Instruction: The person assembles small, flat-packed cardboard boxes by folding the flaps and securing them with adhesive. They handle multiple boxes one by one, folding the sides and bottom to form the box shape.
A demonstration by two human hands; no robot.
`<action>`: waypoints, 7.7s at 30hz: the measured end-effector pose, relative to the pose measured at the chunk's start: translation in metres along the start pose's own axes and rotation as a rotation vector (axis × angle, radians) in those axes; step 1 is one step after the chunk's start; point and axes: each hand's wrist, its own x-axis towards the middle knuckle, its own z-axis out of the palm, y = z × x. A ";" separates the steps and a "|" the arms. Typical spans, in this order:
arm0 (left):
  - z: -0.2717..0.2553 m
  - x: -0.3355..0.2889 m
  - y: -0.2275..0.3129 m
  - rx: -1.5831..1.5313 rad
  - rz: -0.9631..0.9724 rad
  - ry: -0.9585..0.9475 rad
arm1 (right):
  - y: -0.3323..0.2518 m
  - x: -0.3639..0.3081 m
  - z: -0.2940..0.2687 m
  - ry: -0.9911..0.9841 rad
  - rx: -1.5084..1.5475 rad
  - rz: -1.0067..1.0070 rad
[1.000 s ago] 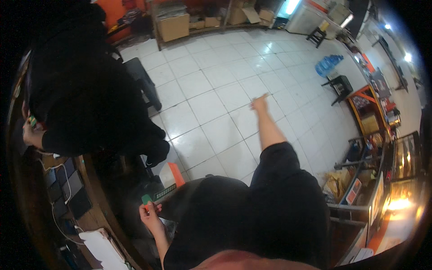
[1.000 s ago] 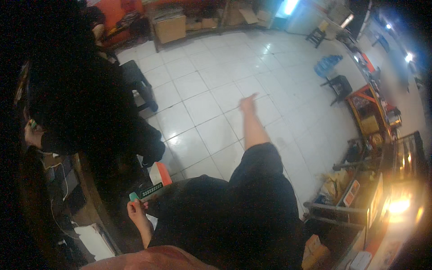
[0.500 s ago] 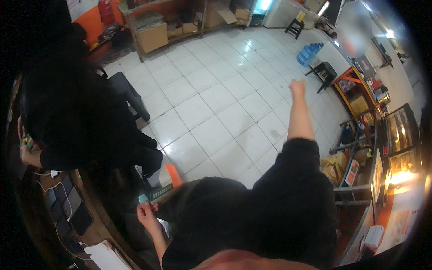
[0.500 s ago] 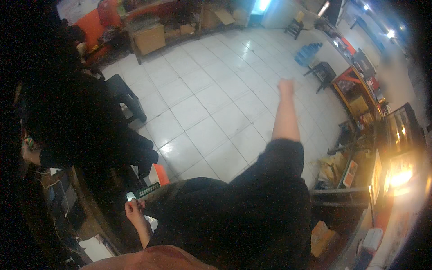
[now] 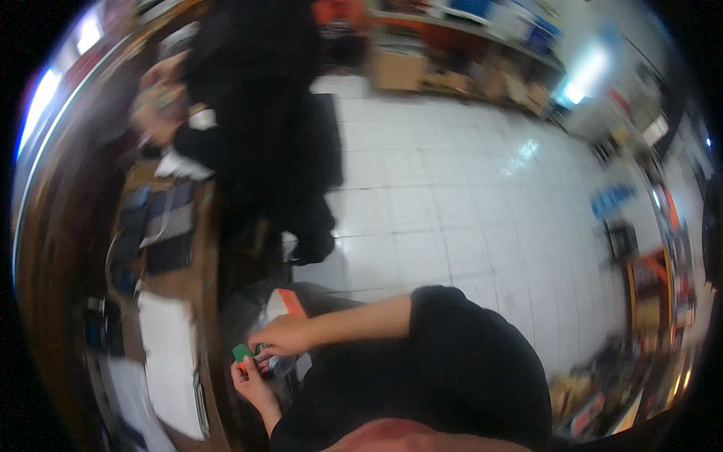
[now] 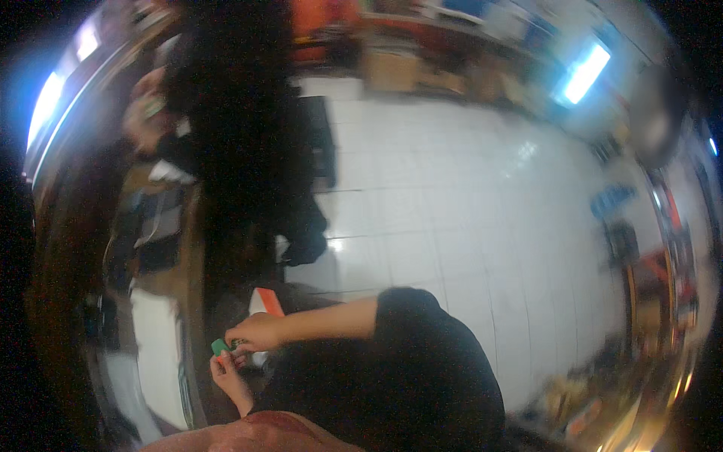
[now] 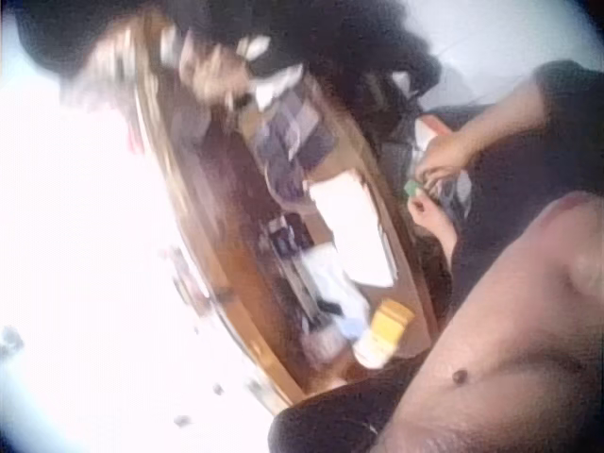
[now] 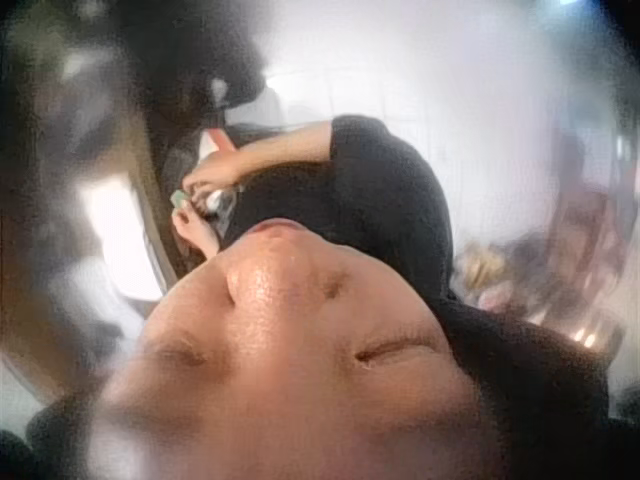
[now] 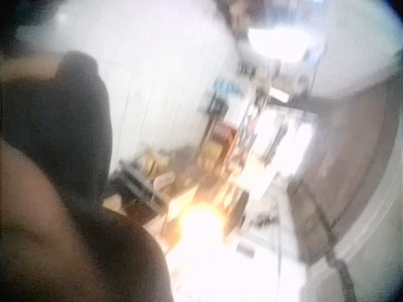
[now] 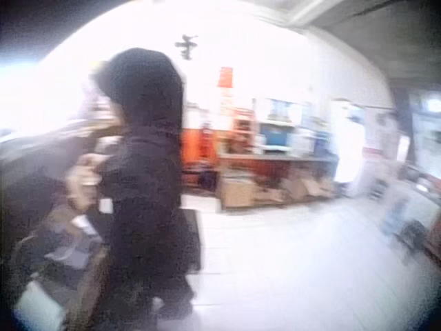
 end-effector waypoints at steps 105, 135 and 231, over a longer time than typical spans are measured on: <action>-0.031 -0.107 -0.069 0.039 0.195 0.891 | -0.016 0.016 0.154 -0.047 0.068 -0.583; -0.083 -0.076 0.044 -0.127 0.345 1.041 | -0.091 0.075 0.100 -0.242 0.347 -0.121; -0.102 -0.199 -0.231 0.563 -0.351 0.819 | -0.173 0.177 0.194 -0.119 -0.450 -0.711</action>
